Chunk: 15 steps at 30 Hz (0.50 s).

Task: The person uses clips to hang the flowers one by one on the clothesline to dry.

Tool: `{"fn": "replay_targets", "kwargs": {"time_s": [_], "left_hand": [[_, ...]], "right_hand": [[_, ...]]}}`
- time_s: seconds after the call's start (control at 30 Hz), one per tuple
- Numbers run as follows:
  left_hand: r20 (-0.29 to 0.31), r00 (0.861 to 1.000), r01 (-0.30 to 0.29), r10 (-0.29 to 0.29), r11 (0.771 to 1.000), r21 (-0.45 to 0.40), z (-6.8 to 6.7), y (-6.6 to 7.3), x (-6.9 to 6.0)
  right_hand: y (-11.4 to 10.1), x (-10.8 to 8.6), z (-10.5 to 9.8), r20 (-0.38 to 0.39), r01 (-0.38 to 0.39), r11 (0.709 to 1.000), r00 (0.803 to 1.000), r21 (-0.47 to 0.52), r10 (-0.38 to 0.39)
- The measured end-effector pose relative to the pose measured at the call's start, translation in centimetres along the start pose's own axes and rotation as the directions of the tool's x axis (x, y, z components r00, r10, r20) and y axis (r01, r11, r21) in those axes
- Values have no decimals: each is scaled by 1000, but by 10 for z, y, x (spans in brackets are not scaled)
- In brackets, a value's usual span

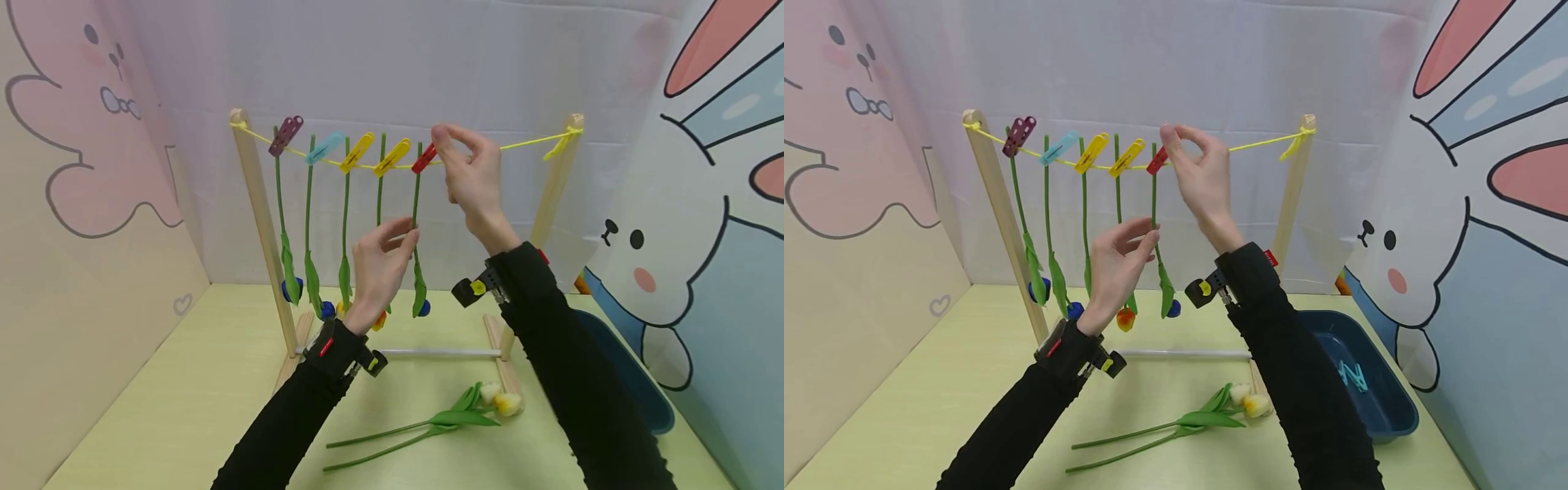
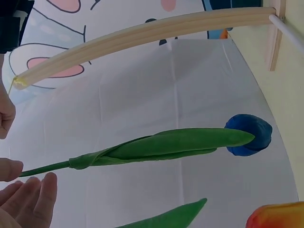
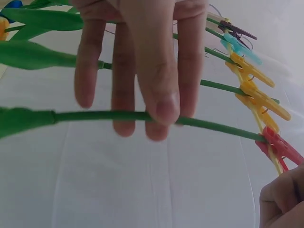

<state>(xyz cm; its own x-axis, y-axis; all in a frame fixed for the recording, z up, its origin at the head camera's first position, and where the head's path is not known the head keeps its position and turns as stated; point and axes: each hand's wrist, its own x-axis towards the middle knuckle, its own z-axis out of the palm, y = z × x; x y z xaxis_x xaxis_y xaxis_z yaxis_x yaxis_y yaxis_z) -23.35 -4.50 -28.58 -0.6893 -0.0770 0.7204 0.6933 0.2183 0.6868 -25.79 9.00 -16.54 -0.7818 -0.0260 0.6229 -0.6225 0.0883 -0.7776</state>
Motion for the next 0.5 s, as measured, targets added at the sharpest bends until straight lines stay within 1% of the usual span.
{"fn": "replay_targets", "kwargs": {"time_s": [0.07, 0.1, 0.17, 0.23, 0.33, 0.4, 0.43, 0.5], "left_hand": [[-19, 999, -32, 32, 999, 35, -1, -1, -4], [-29, 998, -48, 49, 998, 49, -2, -2, -7], [-50, 994, -97, 100, 993, 64, -3, -2, -12], [-74, 984, -155, 162, 984, 92, -3, -2, -19], [-99, 961, -243, 259, 958, 151, -6, -2, -28], [-86, 949, -286, 305, 941, 182, -8, -3, -36], [-68, 945, -304, 320, 935, 184, -9, -4, -40], [-11, 944, -324, 331, 932, 164, -12, -7, -50]], "right_hand": [[2, -4, -4, 2, 29, 999, 1000, -32, -29], [4, -7, -6, 2, 56, 997, 998, -47, -56], [7, -13, -11, -1, 124, 990, 992, -64, -125], [13, -21, -17, -2, 201, 978, 980, -61, -201], [23, -34, -30, 5, 310, 950, 951, -39, -310], [32, -43, -41, 12, 356, 935, 935, -13, -356], [36, -49, -47, 14, 366, 930, 930, -4, -366], [47, -59, -62, 19, 372, 928, 928, 9, -372]]}}
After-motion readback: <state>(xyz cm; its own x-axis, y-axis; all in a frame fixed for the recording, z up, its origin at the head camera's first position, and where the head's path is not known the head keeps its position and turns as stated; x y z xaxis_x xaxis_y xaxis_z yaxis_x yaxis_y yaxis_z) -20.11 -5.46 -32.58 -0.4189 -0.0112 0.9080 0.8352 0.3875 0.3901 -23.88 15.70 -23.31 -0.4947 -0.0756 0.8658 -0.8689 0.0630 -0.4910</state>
